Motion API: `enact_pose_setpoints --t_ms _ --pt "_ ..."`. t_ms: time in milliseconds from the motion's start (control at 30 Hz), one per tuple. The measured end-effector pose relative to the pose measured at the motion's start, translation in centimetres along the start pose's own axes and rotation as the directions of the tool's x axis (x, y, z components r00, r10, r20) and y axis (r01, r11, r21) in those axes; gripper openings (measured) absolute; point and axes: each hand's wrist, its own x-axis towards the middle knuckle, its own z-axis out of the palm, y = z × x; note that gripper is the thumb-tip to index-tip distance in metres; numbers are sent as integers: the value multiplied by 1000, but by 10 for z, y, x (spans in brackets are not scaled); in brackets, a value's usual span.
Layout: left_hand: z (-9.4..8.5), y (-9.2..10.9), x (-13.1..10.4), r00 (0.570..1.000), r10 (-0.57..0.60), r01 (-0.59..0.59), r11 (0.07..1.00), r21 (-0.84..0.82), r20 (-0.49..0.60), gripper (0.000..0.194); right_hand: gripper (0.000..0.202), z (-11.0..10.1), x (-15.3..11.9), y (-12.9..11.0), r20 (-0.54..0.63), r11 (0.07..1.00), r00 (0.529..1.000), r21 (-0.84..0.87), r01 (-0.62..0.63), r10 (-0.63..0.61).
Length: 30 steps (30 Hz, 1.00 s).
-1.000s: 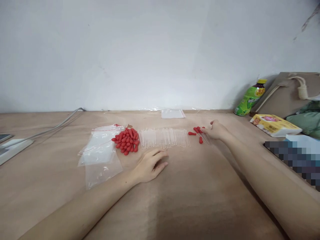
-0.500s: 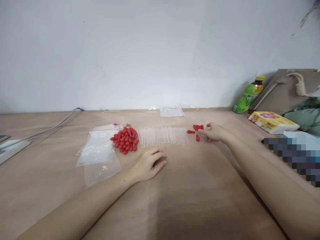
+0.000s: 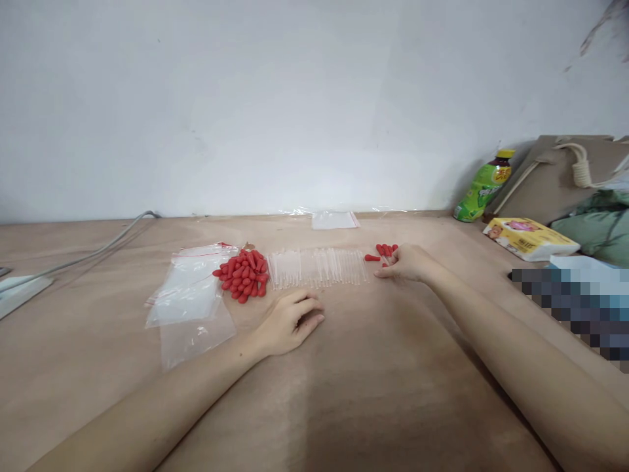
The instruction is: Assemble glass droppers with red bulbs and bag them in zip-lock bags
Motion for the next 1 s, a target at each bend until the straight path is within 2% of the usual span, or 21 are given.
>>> enact_pose_setpoints --t_ms 133,233,267,333,400,467,567,633,700,833,900,1000 --pt "0 1 -1 1000 5 -4 1000 31 -28 17 31 -3 -1 -1 -19 1000 1000 10 0 1" --pt "-3 0 2 987 -50 70 989 131 -155 15 28 -13 -6 -6 -31 999 999 44 -20 22" --pt "-5 -1 4 977 -78 113 979 170 -198 14 28 -15 -10 -9 -35 998 999 57 2 0" --pt "-10 -6 13 960 -130 192 951 242 -249 14 26 -16 -19 -18 -31 986 991 100 130 -128" --pt "-14 -12 27 952 -172 249 917 312 -254 13 21 -11 -32 -29 -13 931 945 165 325 -327" --pt "-16 -20 45 941 -228 312 871 378 -250 13 15 1 -45 -38 17 853 872 216 475 -490" --pt "-14 -30 73 885 -400 466 760 454 -238 16 7 22 -63 -46 -2 765 783 212 608 -622" --pt "-9 -35 90 830 -520 542 668 510 -202 23 4 34 -71 -47 -39 741 759 195 643 -649" --pt "-4 -37 103 789 -587 576 602 554 -183 32 5 44 -75 -46 -79 740 763 196 643 -642" --pt "4 -40 117 750 -637 601 546 584 -177 46 23 55 -78 -45 -179 750 770 175 637 -612" --pt "7 -41 120 733 -660 608 525 596 -167 48 32 57 -79 -45 -212 736 747 144 661 -630" --pt "9 -40 122 722 -676 604 512 611 -147 47 30 59 -79 -45 -222 682 684 98 724 -695"
